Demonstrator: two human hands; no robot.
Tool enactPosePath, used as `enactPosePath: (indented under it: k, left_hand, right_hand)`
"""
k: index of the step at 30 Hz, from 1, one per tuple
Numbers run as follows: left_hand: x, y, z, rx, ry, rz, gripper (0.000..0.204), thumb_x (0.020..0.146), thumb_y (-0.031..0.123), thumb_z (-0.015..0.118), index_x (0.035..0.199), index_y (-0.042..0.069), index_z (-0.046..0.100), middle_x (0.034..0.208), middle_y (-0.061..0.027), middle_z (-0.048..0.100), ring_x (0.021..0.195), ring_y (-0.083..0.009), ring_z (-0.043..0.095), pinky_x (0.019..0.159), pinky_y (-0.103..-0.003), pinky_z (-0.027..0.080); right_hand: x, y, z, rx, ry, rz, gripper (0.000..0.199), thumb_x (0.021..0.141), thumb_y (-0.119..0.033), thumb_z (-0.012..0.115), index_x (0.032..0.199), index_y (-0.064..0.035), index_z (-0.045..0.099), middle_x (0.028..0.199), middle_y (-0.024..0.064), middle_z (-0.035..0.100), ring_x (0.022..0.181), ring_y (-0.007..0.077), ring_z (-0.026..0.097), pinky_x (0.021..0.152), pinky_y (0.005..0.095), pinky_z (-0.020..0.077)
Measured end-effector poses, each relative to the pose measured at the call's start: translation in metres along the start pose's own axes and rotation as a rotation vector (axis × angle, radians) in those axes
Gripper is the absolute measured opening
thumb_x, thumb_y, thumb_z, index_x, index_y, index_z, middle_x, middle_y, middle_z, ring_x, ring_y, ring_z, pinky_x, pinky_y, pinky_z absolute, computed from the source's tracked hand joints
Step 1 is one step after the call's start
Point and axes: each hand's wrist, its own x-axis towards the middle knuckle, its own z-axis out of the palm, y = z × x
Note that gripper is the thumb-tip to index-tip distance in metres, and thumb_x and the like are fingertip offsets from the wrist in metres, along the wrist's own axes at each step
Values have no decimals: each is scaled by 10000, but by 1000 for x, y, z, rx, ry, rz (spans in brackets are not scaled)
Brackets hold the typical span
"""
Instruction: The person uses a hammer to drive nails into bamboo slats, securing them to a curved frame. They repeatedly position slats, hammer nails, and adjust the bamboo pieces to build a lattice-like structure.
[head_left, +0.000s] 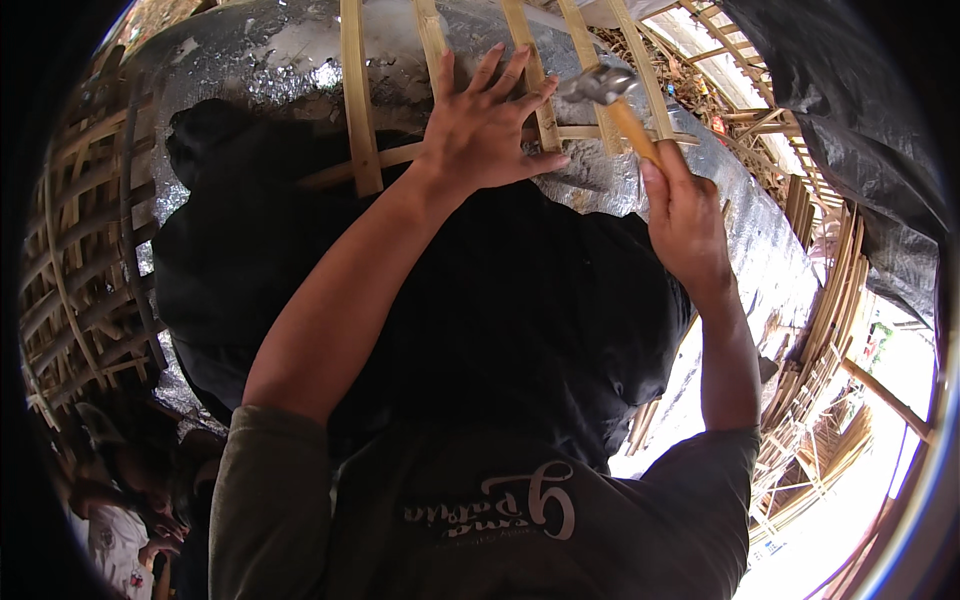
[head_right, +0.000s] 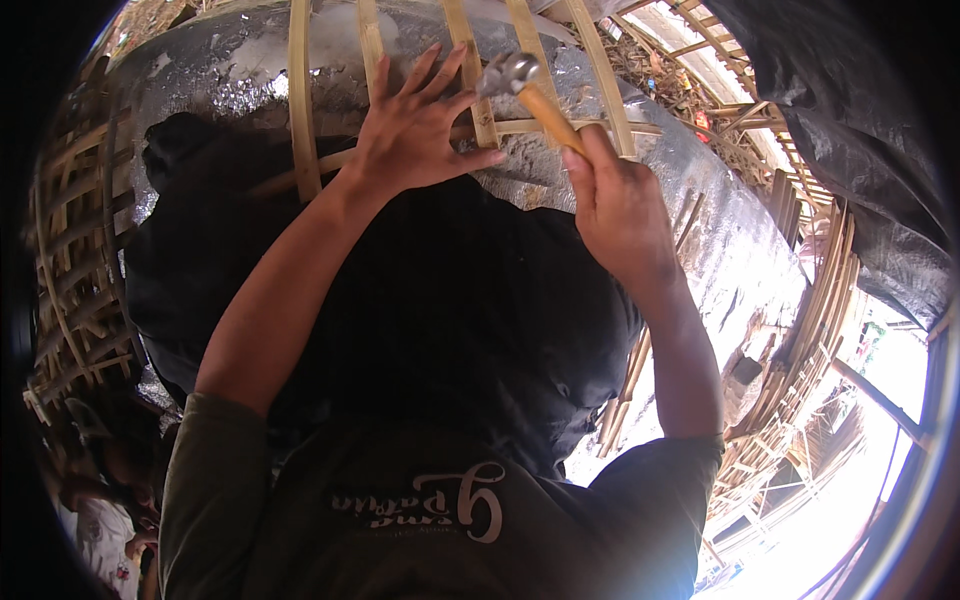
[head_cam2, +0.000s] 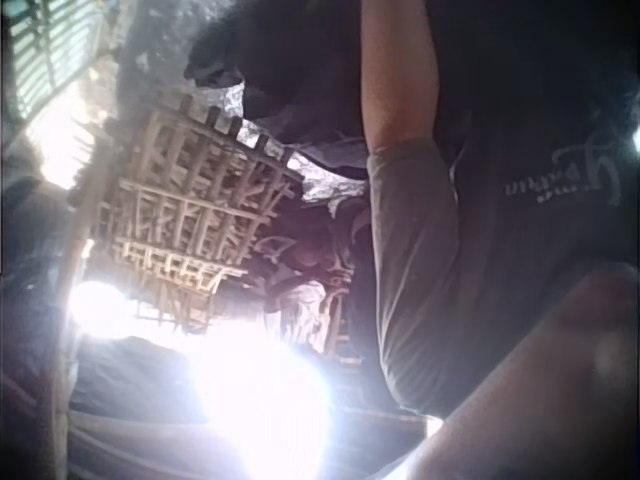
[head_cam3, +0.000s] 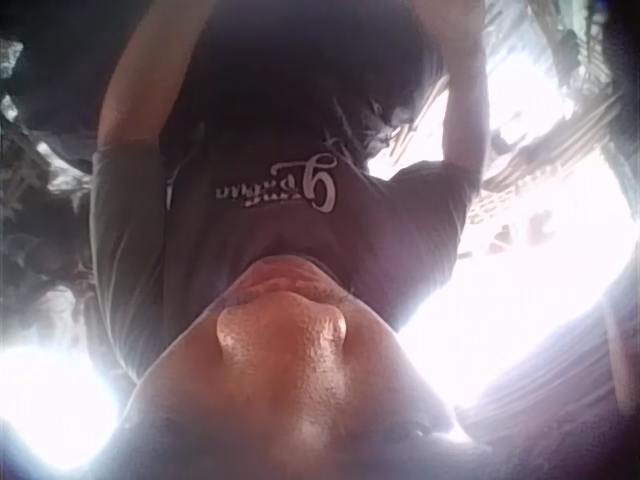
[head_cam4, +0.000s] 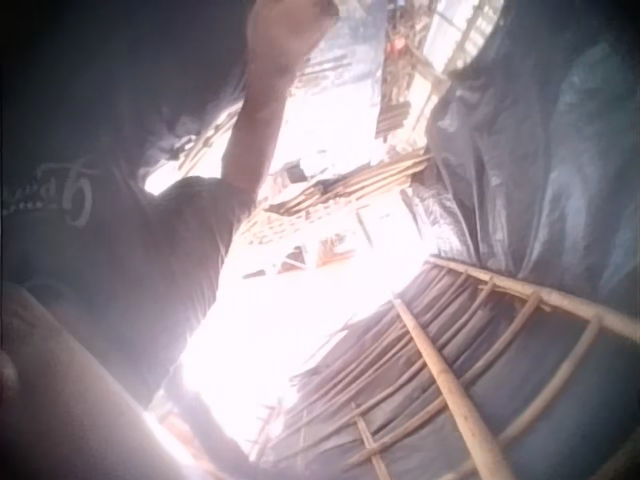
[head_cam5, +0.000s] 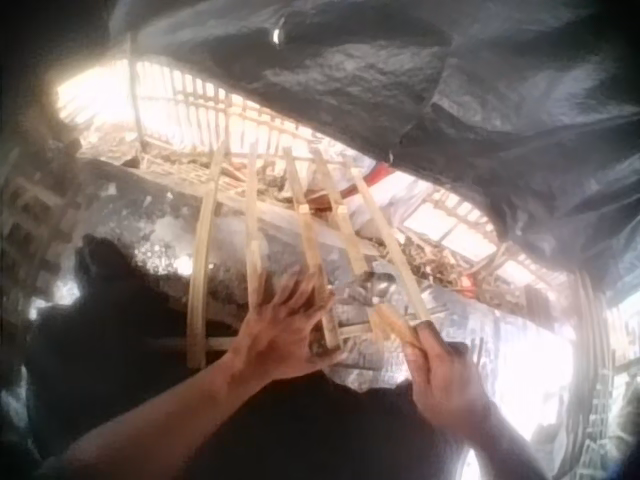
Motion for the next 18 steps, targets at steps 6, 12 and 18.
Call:
enactPosePath:
  k: [6, 12, 18]
  left_hand:
    - [0, -1, 8, -60, 86, 25, 845, 809, 823, 561, 1447, 269, 575, 1635, -83, 348, 1524, -306, 294, 1188, -700, 161]
    - [-7, 0, -7, -8, -34, -10, 878, 826, 823, 531, 1515, 280, 491, 1652, -94, 313, 1533, -308, 271, 1197, -697, 136]
    - [-6, 3, -12, -17, -81, -7, 904, 847, 822, 484, 1559, 269, 420, 1668, -110, 276, 1539, -317, 256, 1206, -684, 103]
  right_hand:
    - [-6, -2, 13, -185, -44, -31, 119, 1037, -171, 556, 1089, -74, 512, 636, 234, 584, 649, 478, 627, 537, 543, 421]
    - [-5, -7, -1, -38, -21, -2, 175, 1037, -238, 553, 1073, -78, 493, 649, 220, 623, 653, 462, 649, 543, 526, 496]
    - [-9, -9, 7, -100, -143, 52, 166, 1036, -233, 548, 1063, -78, 497, 659, 243, 619, 708, 484, 651, 600, 576, 497]
